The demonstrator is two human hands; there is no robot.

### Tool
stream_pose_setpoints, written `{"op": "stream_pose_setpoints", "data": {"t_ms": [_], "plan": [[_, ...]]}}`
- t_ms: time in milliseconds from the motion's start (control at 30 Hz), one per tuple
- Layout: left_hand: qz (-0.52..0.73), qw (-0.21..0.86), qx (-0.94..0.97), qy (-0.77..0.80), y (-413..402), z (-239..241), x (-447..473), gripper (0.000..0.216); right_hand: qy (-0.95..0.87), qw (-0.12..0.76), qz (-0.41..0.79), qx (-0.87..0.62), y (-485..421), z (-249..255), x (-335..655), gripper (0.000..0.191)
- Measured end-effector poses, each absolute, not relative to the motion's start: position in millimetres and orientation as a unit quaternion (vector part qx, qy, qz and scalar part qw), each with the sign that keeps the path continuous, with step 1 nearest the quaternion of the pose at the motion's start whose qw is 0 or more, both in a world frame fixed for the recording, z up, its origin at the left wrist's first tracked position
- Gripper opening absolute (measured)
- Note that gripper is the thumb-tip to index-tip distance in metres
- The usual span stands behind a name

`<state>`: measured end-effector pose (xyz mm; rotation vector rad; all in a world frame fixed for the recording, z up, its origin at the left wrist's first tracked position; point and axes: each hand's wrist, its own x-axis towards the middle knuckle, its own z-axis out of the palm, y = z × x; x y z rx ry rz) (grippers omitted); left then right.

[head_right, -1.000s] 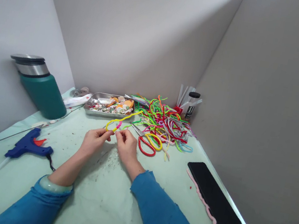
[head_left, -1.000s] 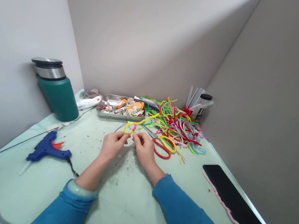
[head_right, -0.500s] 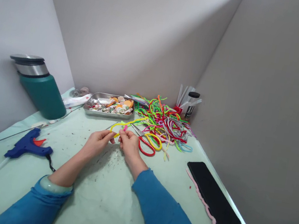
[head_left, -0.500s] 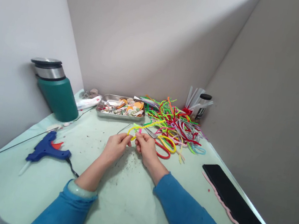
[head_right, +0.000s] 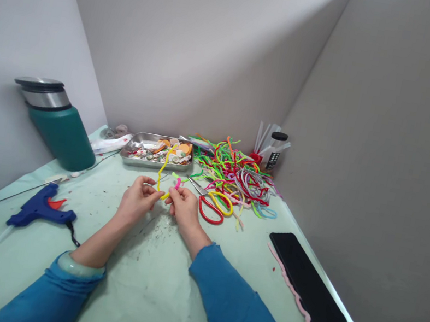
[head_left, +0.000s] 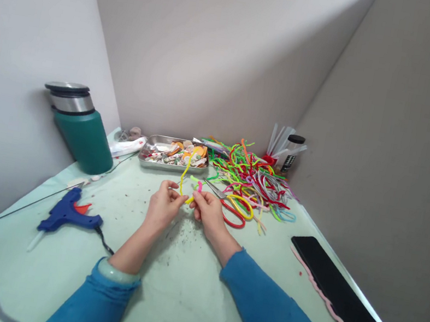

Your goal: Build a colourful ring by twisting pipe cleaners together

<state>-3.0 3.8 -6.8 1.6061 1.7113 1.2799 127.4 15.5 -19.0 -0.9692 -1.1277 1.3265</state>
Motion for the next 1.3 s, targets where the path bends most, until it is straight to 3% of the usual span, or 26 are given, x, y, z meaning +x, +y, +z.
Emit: {"op": "stream_pose_setpoints", "data": {"t_ms": [100, 300, 467, 700, 1067, 1300], "plan": [[0.438, 0.215, 0.621, 0.614, 2, -4, -3, 0.023, -0.466, 0.55, 0.56, -0.407, 16, -19, 127, 0.03], [0.381, 0.2, 0.673, 0.602, -3, 1, 0, 0.035, -0.45, 0.568, 0.565, -0.394, 17, -19, 128, 0.029], [0.36, 0.22, 0.719, 0.552, -4, 0, 0, 0.033, -0.453, 0.574, 0.566, -0.381, 18, -21, 130, 0.028], [0.425, 0.223, 0.672, 0.564, 0, -4, -3, 0.029, -0.457, 0.58, 0.558, -0.38, 19, -22, 130, 0.034], [0.494, 0.344, 0.606, 0.52, -2, 4, -2, 0.033, -0.53, 0.492, 0.546, -0.422, 18, -23, 128, 0.039], [0.454, 0.396, 0.645, 0.471, 0, 0, 1, 0.029, -0.46, 0.547, 0.573, -0.4, 20, -19, 130, 0.023]]}}
